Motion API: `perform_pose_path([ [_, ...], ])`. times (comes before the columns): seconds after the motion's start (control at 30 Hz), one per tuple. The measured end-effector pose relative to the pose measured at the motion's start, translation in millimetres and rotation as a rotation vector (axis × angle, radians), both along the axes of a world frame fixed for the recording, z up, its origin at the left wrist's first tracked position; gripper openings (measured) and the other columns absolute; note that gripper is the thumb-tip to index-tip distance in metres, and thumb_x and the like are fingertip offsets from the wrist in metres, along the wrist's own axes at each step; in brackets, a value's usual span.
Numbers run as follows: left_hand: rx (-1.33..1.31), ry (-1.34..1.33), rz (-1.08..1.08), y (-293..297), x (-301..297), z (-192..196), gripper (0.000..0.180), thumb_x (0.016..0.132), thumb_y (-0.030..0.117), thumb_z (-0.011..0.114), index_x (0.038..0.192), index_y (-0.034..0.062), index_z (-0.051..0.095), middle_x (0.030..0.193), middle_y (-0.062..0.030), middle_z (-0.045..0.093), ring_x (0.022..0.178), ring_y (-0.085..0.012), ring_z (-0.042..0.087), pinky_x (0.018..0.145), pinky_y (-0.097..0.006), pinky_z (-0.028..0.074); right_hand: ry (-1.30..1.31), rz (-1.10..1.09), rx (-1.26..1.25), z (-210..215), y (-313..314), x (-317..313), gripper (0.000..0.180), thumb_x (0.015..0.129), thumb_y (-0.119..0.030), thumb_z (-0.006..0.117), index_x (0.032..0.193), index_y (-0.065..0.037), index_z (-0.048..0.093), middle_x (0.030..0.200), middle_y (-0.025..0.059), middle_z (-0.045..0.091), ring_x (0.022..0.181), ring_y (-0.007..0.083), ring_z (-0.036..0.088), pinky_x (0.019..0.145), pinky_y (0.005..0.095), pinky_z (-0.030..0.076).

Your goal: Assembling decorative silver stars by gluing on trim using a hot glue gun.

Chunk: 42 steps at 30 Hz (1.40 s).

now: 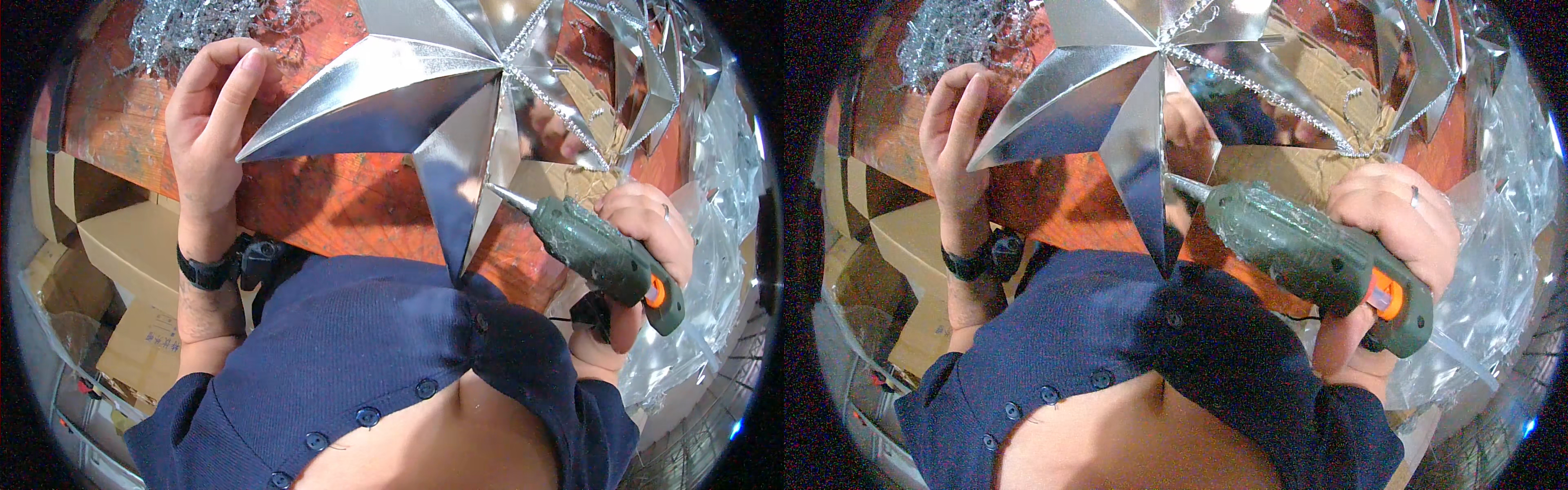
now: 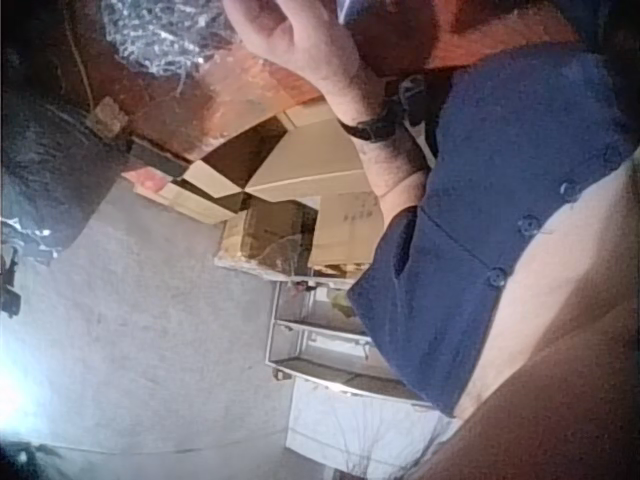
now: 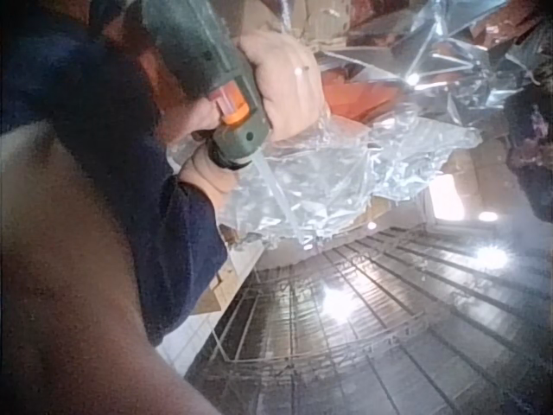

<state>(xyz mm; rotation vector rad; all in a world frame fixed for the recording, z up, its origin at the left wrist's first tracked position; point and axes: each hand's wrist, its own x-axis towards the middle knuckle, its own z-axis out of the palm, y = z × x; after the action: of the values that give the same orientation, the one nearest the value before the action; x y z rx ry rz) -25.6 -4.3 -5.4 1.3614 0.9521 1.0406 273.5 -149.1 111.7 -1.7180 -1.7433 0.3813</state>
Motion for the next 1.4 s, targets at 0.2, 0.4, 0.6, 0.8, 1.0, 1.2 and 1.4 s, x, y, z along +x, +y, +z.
perform_pose_path([
  [0.2,0.013,0.022,0.010,0.6,4.4,2.4,0.015,0.097,0.013,0.057,0.102,-0.0004,0.062,0.087,-0.0016,0.063,0.079,-0.0068,0.058,0.072,-0.021,0.048,-0.016,0.228,-0.060,7.7,-3.6,15.7,0.040,0.076,-0.038,0.068,0.073,0.001,0.059,0.069,0.0113,0.060,0.065,0.0272,0.059,0.064,0.0358,0.048],
  [0.4,-0.016,-0.003,0.010,-0.5,3.3,1.9,0.016,0.097,0.014,0.057,0.102,0.0000,0.062,0.086,-0.0014,0.063,0.078,-0.0066,0.058,0.071,-0.020,0.047,-0.068,0.389,-0.137,9.2,-6.1,23.1,0.031,0.076,-0.031,0.067,0.076,-0.001,0.060,0.072,0.0102,0.061,0.067,0.0279,0.060,0.065,0.0358,0.048],
  [0.6,-0.034,-0.030,0.019,-0.3,3.1,-1.9,0.016,0.097,0.014,0.057,0.102,0.0004,0.062,0.086,-0.0012,0.064,0.077,-0.0058,0.058,0.070,-0.019,0.046,-0.031,0.405,-0.118,7.1,-13.1,14.8,0.032,0.075,-0.033,0.067,0.072,-0.003,0.060,0.067,0.0094,0.060,0.065,0.0275,0.061,0.062,0.0346,0.048],
  [0.8,-0.005,0.040,0.010,1.3,0.0,-3.3,0.017,0.096,0.013,0.058,0.104,-0.0010,0.063,0.091,-0.0027,0.064,0.082,-0.0080,0.059,0.075,-0.020,0.047,0.053,0.291,0.010,-3.5,-29.5,5.0,0.053,0.073,-0.055,0.066,0.068,-0.004,0.058,0.060,0.0078,0.058,0.060,0.0261,0.059,0.061,0.0344,0.049],
  [1.0,-0.026,-0.005,0.076,3.1,-6.5,-12.7,0.018,0.095,0.011,0.059,0.106,-0.0022,0.063,0.100,-0.0058,0.066,0.089,-0.0103,0.062,0.081,-0.022,0.049,-0.035,0.360,-0.058,-6.2,-40.2,10.9,0.065,0.069,-0.068,0.063,0.066,-0.003,0.055,0.061,0.0084,0.056,0.060,0.0255,0.058,0.060,0.0332,0.048],
  [1.2,0.085,0.083,0.046,5.2,-11.3,-15.5,0.017,0.095,0.009,0.058,0.106,-0.0028,0.064,0.100,-0.0055,0.066,0.090,-0.0102,0.062,0.081,-0.022,0.048,0.003,0.231,-0.035,-4.6,-42.0,-9.4,0.055,0.071,-0.055,0.066,0.067,-0.002,0.054,0.061,0.0081,0.054,0.060,0.0246,0.056,0.058,0.0322,0.044],
  [1.4,0.061,0.019,0.018,6.2,-9.7,-16.5,0.017,0.095,0.010,0.058,0.106,-0.0026,0.064,0.100,-0.0048,0.066,0.092,-0.0101,0.061,0.083,-0.022,0.047,-0.033,0.174,-0.028,-8.7,-46.0,-10.1,0.041,0.067,-0.040,0.068,0.066,-0.002,0.054,0.061,0.0082,0.053,0.060,0.0243,0.055,0.058,0.0319,0.044],
])
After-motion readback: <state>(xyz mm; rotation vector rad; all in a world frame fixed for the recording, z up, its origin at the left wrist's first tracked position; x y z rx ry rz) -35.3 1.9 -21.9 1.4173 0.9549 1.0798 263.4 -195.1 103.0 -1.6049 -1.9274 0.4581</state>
